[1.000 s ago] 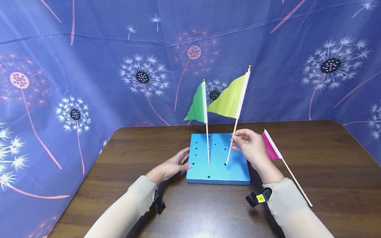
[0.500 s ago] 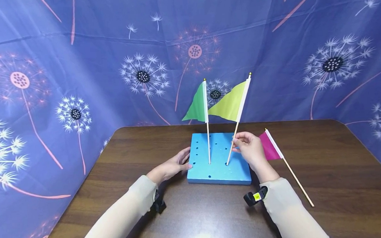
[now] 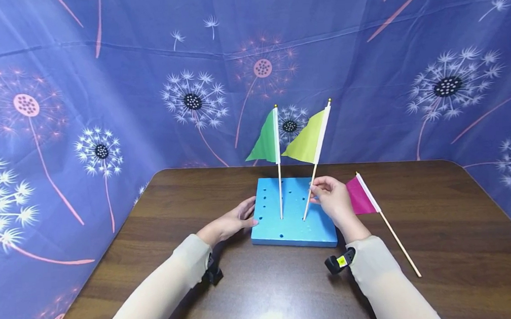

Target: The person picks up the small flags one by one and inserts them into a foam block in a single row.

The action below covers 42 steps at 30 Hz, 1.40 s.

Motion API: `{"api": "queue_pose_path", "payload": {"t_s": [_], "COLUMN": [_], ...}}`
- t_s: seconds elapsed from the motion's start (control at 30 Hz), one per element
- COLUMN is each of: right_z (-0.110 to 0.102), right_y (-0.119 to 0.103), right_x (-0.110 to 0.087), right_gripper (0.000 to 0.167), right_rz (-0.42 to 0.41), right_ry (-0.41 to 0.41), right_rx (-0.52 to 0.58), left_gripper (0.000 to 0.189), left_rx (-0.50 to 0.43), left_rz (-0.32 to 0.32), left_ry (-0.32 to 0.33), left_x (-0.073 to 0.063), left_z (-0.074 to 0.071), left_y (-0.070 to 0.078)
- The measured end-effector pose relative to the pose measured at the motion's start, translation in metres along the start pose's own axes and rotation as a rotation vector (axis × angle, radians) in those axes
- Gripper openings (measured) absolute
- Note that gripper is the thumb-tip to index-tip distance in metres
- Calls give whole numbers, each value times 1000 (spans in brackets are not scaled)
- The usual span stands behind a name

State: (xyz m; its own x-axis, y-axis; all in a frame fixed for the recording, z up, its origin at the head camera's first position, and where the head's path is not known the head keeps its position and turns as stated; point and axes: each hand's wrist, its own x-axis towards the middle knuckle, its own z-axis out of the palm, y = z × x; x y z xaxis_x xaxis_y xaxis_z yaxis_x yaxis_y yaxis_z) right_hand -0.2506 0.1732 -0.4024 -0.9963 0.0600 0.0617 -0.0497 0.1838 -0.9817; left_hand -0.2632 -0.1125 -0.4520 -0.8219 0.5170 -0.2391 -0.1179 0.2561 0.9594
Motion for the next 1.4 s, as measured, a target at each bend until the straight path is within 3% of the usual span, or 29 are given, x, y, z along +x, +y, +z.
{"api": "queue_pose_path", "payload": {"t_s": [0.73, 1.4], "right_z": [9, 4], "right_y": [14, 3], "right_x": [1, -5], "right_gripper": [28, 30], "right_rz": [48, -11], "right_ry": [2, 40], "right_rx": [-101, -144], "left_gripper": [80, 79], "left_rx": [1, 14], "left_rz": [-25, -8], "left_ry": [-1, 0], "left_x": [-3, -3], "left_z": [1, 1], "left_y": [1, 3]}}
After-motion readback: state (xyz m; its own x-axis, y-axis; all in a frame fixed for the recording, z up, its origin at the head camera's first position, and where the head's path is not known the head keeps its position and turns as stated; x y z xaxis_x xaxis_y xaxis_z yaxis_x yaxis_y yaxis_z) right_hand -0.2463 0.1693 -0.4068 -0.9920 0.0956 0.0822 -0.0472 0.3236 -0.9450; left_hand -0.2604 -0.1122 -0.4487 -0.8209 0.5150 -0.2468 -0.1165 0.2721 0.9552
